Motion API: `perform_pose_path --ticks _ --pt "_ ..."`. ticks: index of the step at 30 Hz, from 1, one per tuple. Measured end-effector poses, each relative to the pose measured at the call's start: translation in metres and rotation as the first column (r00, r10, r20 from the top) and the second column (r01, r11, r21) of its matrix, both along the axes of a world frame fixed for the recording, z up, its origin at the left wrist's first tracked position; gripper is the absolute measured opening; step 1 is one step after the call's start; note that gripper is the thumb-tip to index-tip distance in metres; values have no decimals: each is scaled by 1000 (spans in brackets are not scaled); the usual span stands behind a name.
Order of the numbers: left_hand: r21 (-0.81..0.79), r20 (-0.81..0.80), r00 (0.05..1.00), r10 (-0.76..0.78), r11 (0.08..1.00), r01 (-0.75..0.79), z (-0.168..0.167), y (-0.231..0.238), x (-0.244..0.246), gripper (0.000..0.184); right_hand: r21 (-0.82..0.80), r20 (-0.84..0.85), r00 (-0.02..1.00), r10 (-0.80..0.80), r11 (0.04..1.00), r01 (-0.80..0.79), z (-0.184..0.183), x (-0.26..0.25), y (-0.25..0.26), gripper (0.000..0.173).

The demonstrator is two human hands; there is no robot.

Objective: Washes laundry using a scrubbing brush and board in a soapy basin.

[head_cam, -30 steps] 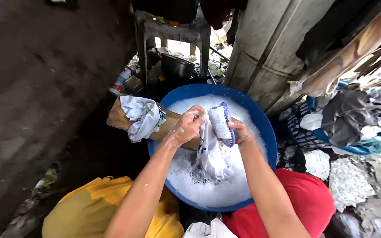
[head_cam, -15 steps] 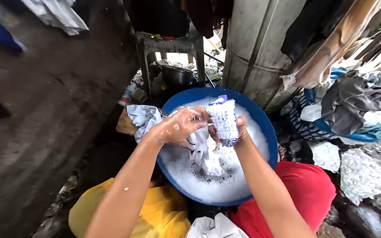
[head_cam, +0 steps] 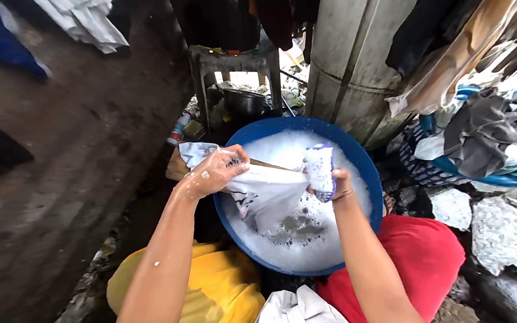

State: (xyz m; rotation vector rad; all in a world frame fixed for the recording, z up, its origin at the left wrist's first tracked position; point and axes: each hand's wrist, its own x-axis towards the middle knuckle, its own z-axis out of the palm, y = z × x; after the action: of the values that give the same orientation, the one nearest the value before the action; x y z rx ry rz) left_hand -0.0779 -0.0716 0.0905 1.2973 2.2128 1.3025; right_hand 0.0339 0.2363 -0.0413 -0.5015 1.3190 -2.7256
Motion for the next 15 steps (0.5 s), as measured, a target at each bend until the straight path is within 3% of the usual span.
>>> perform_pose_path --ticks 2,4,6,8,10,13,15 --pt "-93 77 997 -1 996 8 -17 -1 5 8 -47 -47 993 -109 993 107 21 5 7 63" --pt "-301 147 989 30 953 16 -37 6 15 19 -46 -92 977 -194 981 191 40 7 12 67" --pt "-563 194 977 83 826 41 -54 18 25 30 -34 -146 959 -244 970 242 55 13 16 69" --pt "-693 208 975 82 716 87 -64 21 26 33 -34 -196 932 -307 951 306 67 22 24 71" --pt "-604 206 976 77 794 65 -67 8 20 26 -10 -216 882 -418 904 426 73 35 37 72" --pt "-271 247 962 118 961 -49 -60 -8 9 7 38 -112 802 -587 804 594 64 40 52 75" --pt "-169 263 940 218 970 -177 -66 -7 2 8 145 28 737 -676 732 666 49 27 51 68"
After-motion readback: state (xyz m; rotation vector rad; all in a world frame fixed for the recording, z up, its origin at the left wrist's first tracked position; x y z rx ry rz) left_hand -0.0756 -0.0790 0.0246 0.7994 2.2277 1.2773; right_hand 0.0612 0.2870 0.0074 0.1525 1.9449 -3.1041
